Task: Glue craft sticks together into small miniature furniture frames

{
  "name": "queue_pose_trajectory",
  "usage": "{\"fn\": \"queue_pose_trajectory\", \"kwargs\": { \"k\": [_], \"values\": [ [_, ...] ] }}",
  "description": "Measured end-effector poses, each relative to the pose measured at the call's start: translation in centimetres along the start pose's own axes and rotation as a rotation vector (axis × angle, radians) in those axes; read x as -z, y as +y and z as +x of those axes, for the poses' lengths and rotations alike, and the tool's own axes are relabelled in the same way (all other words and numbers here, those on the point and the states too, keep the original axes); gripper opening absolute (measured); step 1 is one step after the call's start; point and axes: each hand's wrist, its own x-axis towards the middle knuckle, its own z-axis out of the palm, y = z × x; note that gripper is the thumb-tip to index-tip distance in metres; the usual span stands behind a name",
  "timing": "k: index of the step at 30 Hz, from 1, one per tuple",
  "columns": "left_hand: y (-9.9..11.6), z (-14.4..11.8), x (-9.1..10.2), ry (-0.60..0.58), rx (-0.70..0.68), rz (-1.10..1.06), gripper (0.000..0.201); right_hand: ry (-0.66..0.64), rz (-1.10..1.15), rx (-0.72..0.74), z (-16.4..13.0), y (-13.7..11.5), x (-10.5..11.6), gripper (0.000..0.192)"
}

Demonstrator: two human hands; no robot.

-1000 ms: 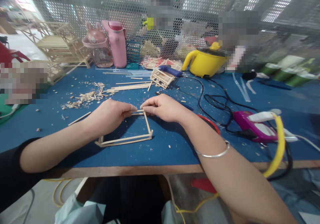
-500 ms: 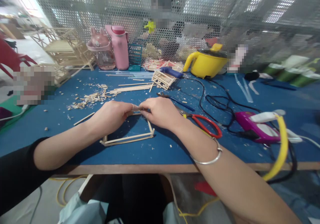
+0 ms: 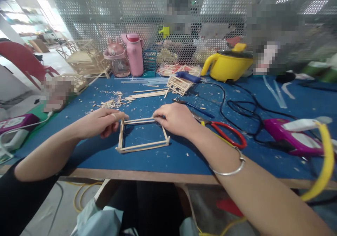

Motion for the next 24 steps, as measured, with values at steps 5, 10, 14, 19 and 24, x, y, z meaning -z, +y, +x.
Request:
{"fn": "queue_pose_trajectory", "kwargs": {
  "k": [5, 10, 14, 19, 24],
  "values": [
    [-0.2, 0.6, -0.6, -0.034, 0.029, -0.25, 0.028, 0.001, 0.017, -0.012, 0.0, -0.1, 0.0, 0.023],
    [-0.4, 1.2, -0.5, -0.056, 0.064, -0.364, 0.03, 0.013, -0.017, -0.038, 0.1, -0.4, -0.2, 0.022],
    [-0.4, 1.3, -0.7, -0.05, 0.044, -0.319, 0.025, -0.005, -0.057, -0.062, 0.1, -0.7, -0.2, 0.023],
    [-0.5, 1.4, -1.1, 0.033, -0.011, -0.158, 0.022, 0.006, -0.058, -0.063, 0.1, -0.9, -0.2, 0.022],
    [-0.5, 1.4, -1.4, 0.051, -0.003, -0.157, 0.021, -0.015, 0.168, -0.109, 0.2, 0.1, 0.1, 0.024]
  ]
}}
